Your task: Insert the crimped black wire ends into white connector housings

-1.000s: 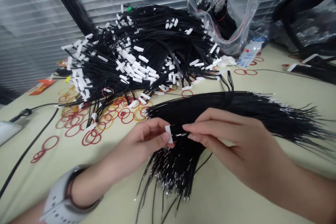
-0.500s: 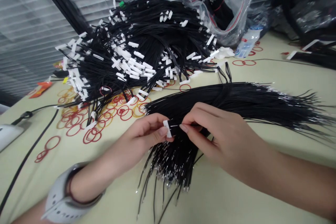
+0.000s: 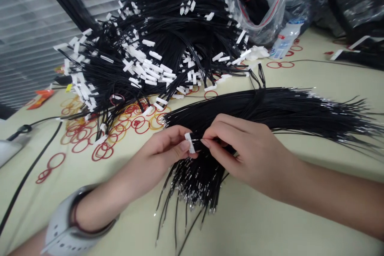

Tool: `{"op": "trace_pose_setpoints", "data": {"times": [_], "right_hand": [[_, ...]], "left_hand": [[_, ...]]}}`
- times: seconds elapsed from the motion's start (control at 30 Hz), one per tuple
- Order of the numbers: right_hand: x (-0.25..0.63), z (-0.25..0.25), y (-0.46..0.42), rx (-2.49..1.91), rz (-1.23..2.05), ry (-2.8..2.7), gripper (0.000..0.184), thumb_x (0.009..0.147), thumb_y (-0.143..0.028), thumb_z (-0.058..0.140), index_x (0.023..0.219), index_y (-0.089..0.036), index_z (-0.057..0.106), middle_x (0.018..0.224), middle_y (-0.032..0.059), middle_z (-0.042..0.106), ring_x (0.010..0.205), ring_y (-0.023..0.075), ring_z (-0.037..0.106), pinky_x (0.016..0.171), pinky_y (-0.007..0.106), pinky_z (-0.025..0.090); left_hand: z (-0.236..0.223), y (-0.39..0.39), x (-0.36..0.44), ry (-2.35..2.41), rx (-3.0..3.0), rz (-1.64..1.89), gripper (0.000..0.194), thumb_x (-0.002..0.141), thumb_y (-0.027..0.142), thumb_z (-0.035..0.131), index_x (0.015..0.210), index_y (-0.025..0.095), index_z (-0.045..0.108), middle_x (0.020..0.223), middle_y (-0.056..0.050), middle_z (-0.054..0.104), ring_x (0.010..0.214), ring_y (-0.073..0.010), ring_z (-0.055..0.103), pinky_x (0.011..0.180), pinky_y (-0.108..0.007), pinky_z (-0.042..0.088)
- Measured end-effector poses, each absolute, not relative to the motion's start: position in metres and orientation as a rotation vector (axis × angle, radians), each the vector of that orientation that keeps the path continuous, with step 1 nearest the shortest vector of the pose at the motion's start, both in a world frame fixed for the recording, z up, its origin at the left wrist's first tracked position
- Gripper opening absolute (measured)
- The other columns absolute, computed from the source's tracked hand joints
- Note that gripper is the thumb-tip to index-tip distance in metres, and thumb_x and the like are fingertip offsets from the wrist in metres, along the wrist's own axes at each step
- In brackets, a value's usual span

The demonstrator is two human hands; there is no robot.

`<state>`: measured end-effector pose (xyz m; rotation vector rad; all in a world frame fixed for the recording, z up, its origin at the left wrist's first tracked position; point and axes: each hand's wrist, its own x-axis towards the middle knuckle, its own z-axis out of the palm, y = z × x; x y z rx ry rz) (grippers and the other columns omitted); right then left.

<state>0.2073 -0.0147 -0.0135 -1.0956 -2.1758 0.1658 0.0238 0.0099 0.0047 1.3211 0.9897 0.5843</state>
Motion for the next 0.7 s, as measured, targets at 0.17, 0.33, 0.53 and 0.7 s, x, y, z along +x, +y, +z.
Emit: {"op": "trace_pose_setpoints", "data": {"times": [0.17, 0.33, 0.53, 0.7], "right_hand": [[0.204, -0.016, -0.013, -1.019, 0.159, -2.160, 0.022, 0.087, -0.013, 0.043, 0.074, -0.011, 0.060, 0.068, 0.0029, 0.056, 0.059, 0.0098, 0.047, 0.055, 0.023, 0.036], [0.200, -0.018, -0.017, -0.996, 0.158, -2.111, 0.019, 0.080, -0.004, 0.045, 0.072, -0.011, 0.061, 0.065, 0.0018, 0.056, 0.058, 0.0093, 0.046, 0.054, 0.024, 0.033], [0.203, -0.016, -0.019, -1.018, 0.258, -2.122, 0.017, 0.073, -0.001, 0.046, 0.072, -0.009, 0.060, 0.065, 0.0014, 0.050, 0.056, 0.0091, 0.041, 0.052, 0.024, 0.030], [0.204, -0.014, -0.021, -1.027, 0.197, -2.168, 0.020, 0.076, -0.001, 0.041, 0.071, -0.009, 0.059, 0.067, 0.0024, 0.049, 0.058, 0.0101, 0.040, 0.053, 0.025, 0.030]], "left_hand": [[0.006, 0.010, 0.024, 1.038, 1.392, 0.528, 0.006, 0.083, 0.020, 0.055, 0.082, 0.017, 0.060, 0.069, 0.000, 0.060, 0.066, -0.0107, 0.057, 0.053, -0.017, 0.045], [0.004, 0.007, 0.024, 0.952, 1.440, 0.557, 0.008, 0.083, 0.016, 0.054, 0.080, 0.016, 0.061, 0.069, 0.002, 0.059, 0.064, -0.0078, 0.057, 0.057, -0.015, 0.045], [0.003, 0.004, 0.025, 0.956, 1.460, 0.586, 0.007, 0.084, 0.015, 0.052, 0.080, 0.016, 0.058, 0.068, 0.002, 0.059, 0.066, -0.0077, 0.058, 0.060, -0.016, 0.046], [0.002, -0.001, 0.029, 1.029, 1.585, 0.606, 0.006, 0.084, 0.016, 0.050, 0.082, 0.017, 0.056, 0.067, 0.003, 0.059, 0.065, -0.0084, 0.056, 0.057, -0.016, 0.044]]}}
